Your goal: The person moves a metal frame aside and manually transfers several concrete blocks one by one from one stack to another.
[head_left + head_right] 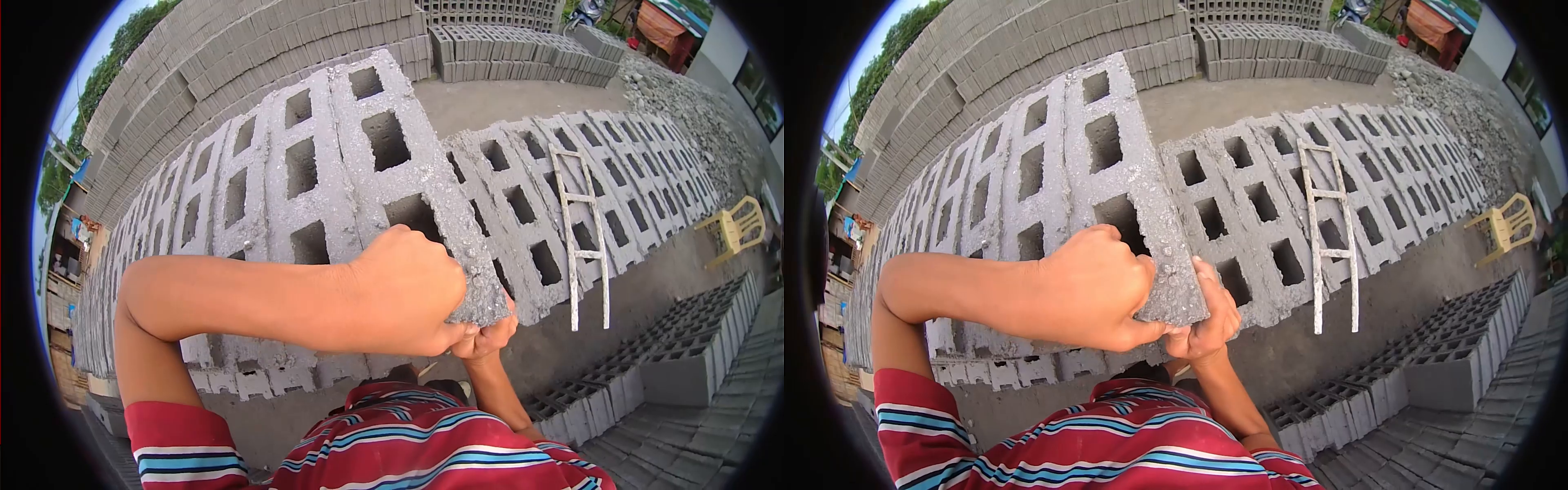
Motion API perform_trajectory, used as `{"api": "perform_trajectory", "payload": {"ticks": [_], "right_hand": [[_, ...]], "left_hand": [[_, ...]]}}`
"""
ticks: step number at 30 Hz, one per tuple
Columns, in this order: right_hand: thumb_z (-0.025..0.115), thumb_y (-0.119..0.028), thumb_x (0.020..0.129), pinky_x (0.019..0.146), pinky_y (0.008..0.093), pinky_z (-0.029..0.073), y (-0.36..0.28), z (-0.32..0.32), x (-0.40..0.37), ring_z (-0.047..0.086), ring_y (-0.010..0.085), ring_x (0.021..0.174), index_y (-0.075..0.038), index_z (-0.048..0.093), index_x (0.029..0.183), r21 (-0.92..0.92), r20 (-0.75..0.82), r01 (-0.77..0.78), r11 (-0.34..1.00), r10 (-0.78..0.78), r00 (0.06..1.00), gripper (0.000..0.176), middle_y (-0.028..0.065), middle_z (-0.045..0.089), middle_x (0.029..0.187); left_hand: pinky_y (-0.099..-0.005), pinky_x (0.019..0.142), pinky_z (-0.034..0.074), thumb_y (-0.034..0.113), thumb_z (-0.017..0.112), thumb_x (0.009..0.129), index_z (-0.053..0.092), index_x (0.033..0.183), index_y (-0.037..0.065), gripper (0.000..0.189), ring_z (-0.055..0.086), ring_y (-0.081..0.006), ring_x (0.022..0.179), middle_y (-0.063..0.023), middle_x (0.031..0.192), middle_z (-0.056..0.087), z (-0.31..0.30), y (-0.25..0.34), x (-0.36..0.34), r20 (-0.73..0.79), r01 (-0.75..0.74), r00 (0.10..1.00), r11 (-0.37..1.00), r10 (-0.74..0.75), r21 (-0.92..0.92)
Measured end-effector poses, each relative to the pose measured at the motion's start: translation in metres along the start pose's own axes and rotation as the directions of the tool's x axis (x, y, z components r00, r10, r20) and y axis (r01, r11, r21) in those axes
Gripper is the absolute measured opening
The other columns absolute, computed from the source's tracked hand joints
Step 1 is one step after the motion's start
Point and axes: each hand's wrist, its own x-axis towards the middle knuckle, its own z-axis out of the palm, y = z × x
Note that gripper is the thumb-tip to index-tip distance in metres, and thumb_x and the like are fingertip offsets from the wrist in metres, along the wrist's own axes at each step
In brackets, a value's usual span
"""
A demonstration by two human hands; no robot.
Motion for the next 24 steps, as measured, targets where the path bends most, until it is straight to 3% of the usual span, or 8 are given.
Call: {"api": "perform_trajectory", "payload": {"ticks": [7,12,13,16,17,21,24], "right_hand": [[0.043,-0.039,0.085,0.058,0.0337,0.049,0.000,-0.003,0.013,0.063,0.0336,0.071,0.012,0.046,0.104,0.024,0.025,0.036,0.999,-0.037,0.999,0.055,0.0279,0.060,0.091],[0.047,-0.050,0.084,0.066,0.0358,0.049,0.007,-0.006,0.004,0.062,0.0336,0.081,0.010,0.046,0.107,0.037,0.072,0.023,0.999,-0.025,0.997,0.065,0.0269,0.059,0.099],[0.051,-0.054,0.080,0.074,0.0375,0.048,0.008,-0.007,0.002,0.061,0.0351,0.088,0.008,0.046,0.109,0.109,0.103,-0.043,0.993,0.032,0.994,0.069,0.0263,0.058,0.103],[0.053,-0.053,0.080,0.079,0.0395,0.048,0.013,0.001,-0.001,0.060,0.0376,0.092,0.006,0.047,0.108,0.170,0.034,-0.032,0.985,0.026,0.999,0.066,0.0262,0.058,0.104],[0.053,-0.055,0.079,0.079,0.0410,0.048,0.012,0.001,-0.013,0.060,0.0388,0.092,0.005,0.047,0.108,0.239,0.095,-0.210,0.948,0.192,0.977,0.067,0.0268,0.058,0.103],[0.053,-0.059,0.078,0.067,0.0378,0.053,0.019,0.012,-0.013,0.063,0.0361,0.082,0.005,0.049,0.105,0.201,-0.015,-0.099,0.975,0.104,0.994,0.069,0.0268,0.060,0.099],[0.061,-0.049,0.076,0.075,0.0403,0.050,0.016,0.010,-0.009,0.062,0.0361,0.089,0.008,0.049,0.106,0.261,-0.001,-0.104,0.960,0.108,0.994,0.065,0.0273,0.059,0.100]], "left_hand": [[-0.0379,0.055,0.044,0.036,0.060,0.070,0.054,0.056,-0.006,0.044,0.051,-0.0312,0.041,-0.0161,0.043,0.050,-0.005,0.000,0.002,0.051,-0.010,0.999,0.998,0.007,0.058],[-0.0387,0.077,0.044,0.037,0.061,0.069,0.054,0.059,-0.006,0.045,0.053,-0.0319,0.045,-0.0148,0.045,0.051,0.003,0.007,-0.006,-0.038,0.091,0.995,0.996,-0.092,-0.026],[-0.0390,0.082,0.043,0.038,0.061,0.068,0.054,0.059,-0.006,0.045,0.053,-0.0320,0.046,-0.0144,0.045,0.051,0.003,0.007,-0.007,-0.067,0.118,0.991,0.993,-0.119,-0.023],[-0.0406,0.090,0.038,0.040,0.064,0.065,0.055,0.060,-0.006,0.047,0.054,-0.0322,0.052,-0.0151,0.048,0.052,0.004,0.005,-0.007,-0.088,0.139,0.986,0.988,-0.145,-0.070],[-0.0405,0.090,0.038,0.040,0.065,0.064,0.055,0.060,-0.006,0.048,0.055,-0.0322,0.053,-0.0157,0.049,0.052,0.001,0.007,-0.007,-0.109,0.145,0.982,0.987,-0.151,-0.067],[-0.0402,0.090,0.038,0.042,0.067,0.062,0.056,0.060,-0.006,0.049,0.056,-0.0320,0.056,-0.0174,0.051,0.053,0.001,0.009,-0.005,-0.116,0.145,0.982,0.989,-0.148,-0.032],[-0.0385,0.089,0.038,0.041,0.067,0.062,0.055,0.057,-0.004,0.046,0.057,-0.0324,0.055,-0.0175,0.050,0.053,0.000,0.004,0.000,-0.027,0.151,0.988,0.987,-0.153,-0.053]]}}
